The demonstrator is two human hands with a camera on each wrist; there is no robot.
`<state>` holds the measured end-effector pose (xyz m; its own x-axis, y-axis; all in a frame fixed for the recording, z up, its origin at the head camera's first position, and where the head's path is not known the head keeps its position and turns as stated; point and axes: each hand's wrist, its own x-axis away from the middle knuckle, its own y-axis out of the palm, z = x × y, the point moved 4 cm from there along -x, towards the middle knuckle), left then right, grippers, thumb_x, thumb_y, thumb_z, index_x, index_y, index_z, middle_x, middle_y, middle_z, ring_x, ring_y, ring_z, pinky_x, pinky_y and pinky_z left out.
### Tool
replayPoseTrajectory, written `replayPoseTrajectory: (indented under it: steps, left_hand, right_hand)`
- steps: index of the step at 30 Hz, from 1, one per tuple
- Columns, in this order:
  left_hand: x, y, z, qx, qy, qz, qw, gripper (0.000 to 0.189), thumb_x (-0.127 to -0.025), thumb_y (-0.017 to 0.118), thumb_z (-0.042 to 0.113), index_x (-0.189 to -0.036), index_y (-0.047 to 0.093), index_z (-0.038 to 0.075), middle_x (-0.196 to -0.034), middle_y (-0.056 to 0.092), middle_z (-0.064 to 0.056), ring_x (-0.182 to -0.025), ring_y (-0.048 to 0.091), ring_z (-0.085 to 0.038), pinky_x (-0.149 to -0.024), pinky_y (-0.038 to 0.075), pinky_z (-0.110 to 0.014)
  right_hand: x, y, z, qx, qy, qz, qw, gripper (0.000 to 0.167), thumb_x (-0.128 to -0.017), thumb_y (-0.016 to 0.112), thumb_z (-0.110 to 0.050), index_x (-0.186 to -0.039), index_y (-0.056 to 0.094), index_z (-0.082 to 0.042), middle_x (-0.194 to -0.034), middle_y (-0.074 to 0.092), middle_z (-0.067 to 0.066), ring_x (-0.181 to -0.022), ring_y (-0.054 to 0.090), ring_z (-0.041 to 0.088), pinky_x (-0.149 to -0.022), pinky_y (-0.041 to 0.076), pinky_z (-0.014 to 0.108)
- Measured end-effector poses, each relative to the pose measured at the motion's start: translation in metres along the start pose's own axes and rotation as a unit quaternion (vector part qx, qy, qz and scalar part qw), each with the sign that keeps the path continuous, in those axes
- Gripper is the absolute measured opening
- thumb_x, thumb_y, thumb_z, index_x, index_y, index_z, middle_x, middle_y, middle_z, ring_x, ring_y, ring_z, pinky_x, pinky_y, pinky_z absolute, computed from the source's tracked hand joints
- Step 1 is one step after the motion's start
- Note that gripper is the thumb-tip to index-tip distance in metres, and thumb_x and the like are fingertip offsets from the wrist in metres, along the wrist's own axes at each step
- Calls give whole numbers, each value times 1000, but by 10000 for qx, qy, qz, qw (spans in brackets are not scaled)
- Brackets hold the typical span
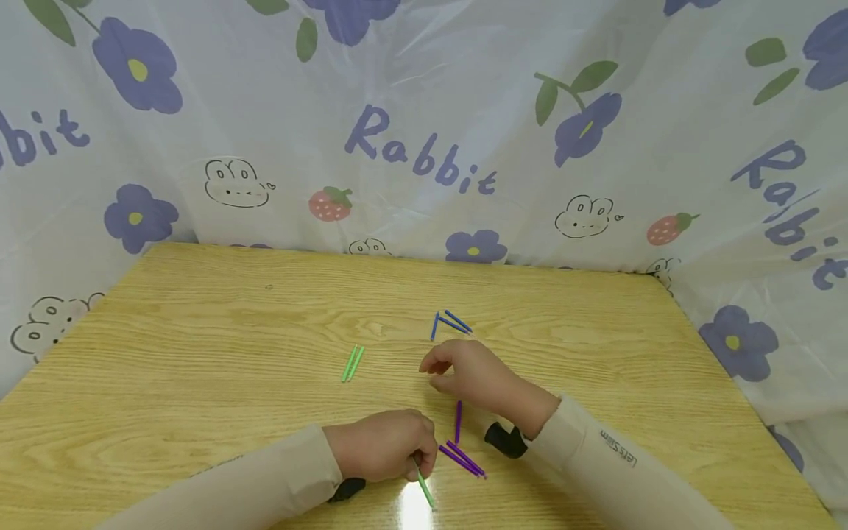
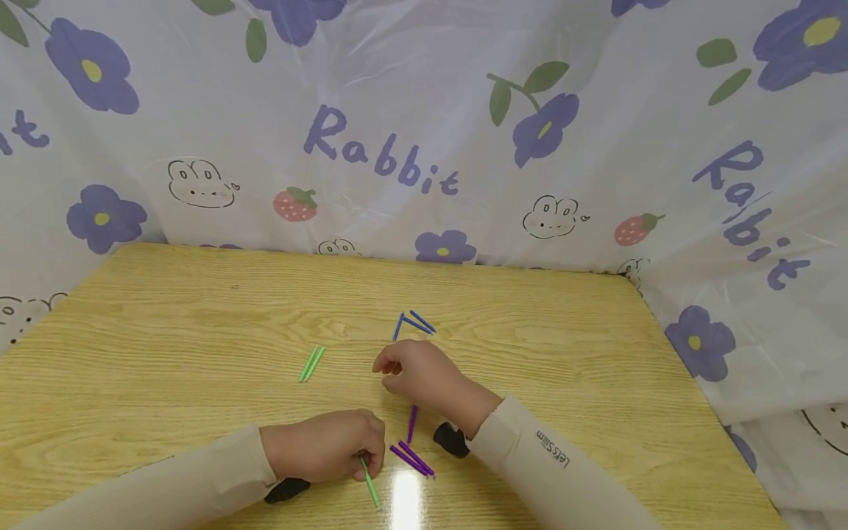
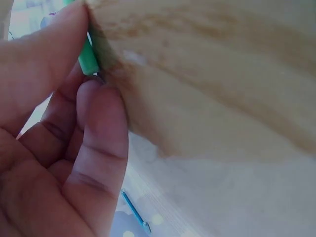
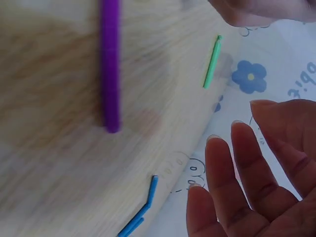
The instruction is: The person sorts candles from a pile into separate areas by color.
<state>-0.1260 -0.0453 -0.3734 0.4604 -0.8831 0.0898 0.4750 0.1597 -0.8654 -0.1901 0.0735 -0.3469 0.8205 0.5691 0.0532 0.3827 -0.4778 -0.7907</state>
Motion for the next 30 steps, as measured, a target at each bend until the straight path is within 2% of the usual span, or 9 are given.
replayPoseTrajectory:
  steps: [7,14,20,30]
  left_hand:
    - [0,0,0,-15,-24,-12,10000,17,-74,77,2,-74,67,16,-75,52,14,-74,43,4,-72,40,-12]
    - [0,1,0,18,-34,18,10000,17,-75,77,3,-73,67,16,-75,52,14,-75,43,4,-73,40,-12]
    - [-1,2,-1,143,-227,-77,9996,16,-76,76,5,-74,66,17,-76,51,15,-75,42,4,-72,41,-13]
    - [-1,1,1,130,-264,-71,9995,16,-76,76,4,-73,66,16,-75,50,16,-75,42,4,-72,40,-12]
  right_hand:
    - [13,0,10,8,20,-134,9999,15,-87,64,0,-97,72,-7,-97,68,0,-96,62,19,-80,50,30]
    - [21,4,20,373,-426,-389,9976,16,-85,65,2,-89,73,-11,-98,68,-2,-99,63,18,-83,50,30]
    - [26,6,25,401,-895,-599,9934,16,-84,68,5,-86,72,-10,-94,67,-3,-94,63,15,-81,51,26]
    - [28,6,27,773,-1310,-737,9856,20,-81,69,6,-84,72,-13,-91,66,-6,-91,61,10,-81,50,25]
